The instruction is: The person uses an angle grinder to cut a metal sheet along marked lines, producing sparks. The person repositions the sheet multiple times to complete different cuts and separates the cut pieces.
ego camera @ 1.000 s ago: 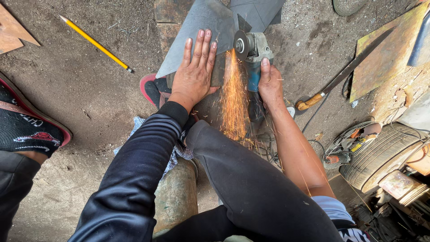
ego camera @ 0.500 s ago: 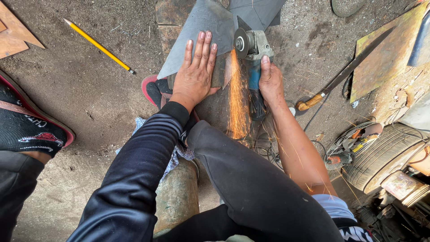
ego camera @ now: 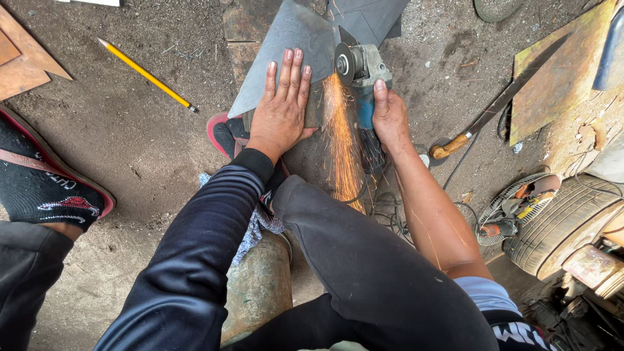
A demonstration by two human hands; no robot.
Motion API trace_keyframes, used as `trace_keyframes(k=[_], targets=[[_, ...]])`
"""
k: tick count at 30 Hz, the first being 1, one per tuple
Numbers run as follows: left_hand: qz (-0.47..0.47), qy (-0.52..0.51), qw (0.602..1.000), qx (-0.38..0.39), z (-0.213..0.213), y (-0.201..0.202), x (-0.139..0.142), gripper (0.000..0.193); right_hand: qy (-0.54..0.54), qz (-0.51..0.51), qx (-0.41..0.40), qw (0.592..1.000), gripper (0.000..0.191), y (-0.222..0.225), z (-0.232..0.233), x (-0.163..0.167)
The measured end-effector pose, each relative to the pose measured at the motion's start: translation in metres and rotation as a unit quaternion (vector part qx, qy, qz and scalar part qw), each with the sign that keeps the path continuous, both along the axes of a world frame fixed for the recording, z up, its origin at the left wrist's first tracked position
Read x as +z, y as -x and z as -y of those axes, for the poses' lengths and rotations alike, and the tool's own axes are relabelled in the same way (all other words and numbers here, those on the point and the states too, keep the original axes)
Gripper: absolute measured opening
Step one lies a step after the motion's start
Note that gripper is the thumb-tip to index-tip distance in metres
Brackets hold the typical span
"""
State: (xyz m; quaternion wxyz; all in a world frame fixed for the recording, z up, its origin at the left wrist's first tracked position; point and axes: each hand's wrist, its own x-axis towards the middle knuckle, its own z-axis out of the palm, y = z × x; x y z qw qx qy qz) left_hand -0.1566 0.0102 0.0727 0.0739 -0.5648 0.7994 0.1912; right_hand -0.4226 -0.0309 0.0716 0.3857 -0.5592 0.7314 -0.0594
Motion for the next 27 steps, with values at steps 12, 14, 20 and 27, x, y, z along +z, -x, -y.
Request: trace_keyframes(k=[12, 14, 20, 27], targets=[[-0.010, 0.005, 1.000, 0.005, 0.0009, 0.0008, 0.0008, 0.125, 0.017, -0.045, 0.021, 0.999, 0.087, 0.0016, 0.0027, -0.0047], [-0.012, 0.007, 1.000, 0.002, 0.0018, -0.0002, -0.0005, 0.125, 0.006, -0.026, -0.006, 1.000, 0.087, 0.0007, 0.0031, -0.0054], [0.004, 0.012, 1.000, -0.004, -0.0015, -0.0004, 0.0003, 0.125, 0.017, -0.014, 0.011, 1.000, 0.083, 0.0009, 0.0008, -0.0037], [0.010, 0.015, 1.000, -0.009, -0.0009, -0.0014, 0.0001, 0.124, -0.001, 0.013, -0.017, 1.000, 0.081, 0.0005, -0.0035, -0.0056]])
